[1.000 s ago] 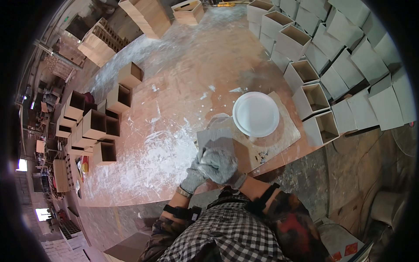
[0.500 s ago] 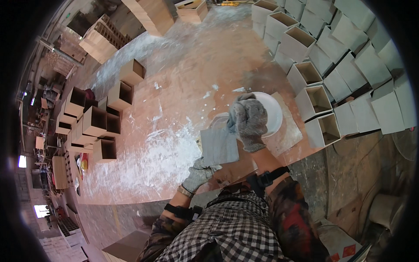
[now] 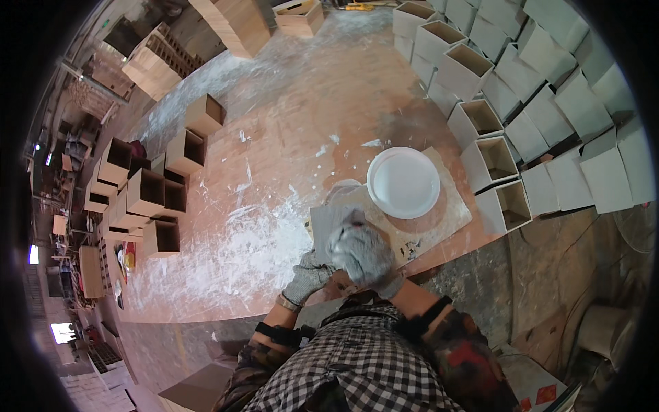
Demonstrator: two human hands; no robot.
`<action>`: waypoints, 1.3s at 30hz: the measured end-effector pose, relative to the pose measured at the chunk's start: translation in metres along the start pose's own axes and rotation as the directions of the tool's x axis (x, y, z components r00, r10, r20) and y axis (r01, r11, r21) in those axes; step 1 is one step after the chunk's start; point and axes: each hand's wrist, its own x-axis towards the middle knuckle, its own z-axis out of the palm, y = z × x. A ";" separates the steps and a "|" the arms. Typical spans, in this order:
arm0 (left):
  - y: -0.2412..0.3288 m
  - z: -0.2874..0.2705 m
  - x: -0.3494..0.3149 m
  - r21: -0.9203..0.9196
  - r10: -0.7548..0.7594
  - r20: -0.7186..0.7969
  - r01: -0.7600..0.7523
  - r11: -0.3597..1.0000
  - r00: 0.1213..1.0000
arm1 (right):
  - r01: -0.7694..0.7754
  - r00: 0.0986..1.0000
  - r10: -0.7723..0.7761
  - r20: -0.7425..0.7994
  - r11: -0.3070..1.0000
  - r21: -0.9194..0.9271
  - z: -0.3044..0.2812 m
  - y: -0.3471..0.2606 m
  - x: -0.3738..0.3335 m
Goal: The person wipes the interior and exterior surfaces of small cardboard boxes using a cloth. They handle one box at a time, rotating it to clean all sides, then place the finished box into a stack of similar boxes on the right.
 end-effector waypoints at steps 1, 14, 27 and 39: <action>0.004 0.000 0.001 0.112 0.053 -0.026 -0.050 0.992 0.998 | -0.093 0.992 0.078 0.097 0.982 0.163 -0.009 -0.008 -0.004; 0.003 0.013 0.001 0.085 0.098 -0.068 -0.092 0.992 0.993 | -0.057 0.986 0.003 -0.167 0.946 -0.318 0.027 0.083 0.026; 0.033 0.007 0.001 0.315 0.130 -0.001 -0.123 0.941 0.991 | -0.336 0.936 0.347 -0.066 0.932 0.135 0.045 0.049 0.059; -0.046 0.027 -0.005 0.582 0.500 -0.189 -0.314 0.750 0.845 | -0.113 0.992 0.085 0.093 0.924 0.364 0.011 -0.031 0.012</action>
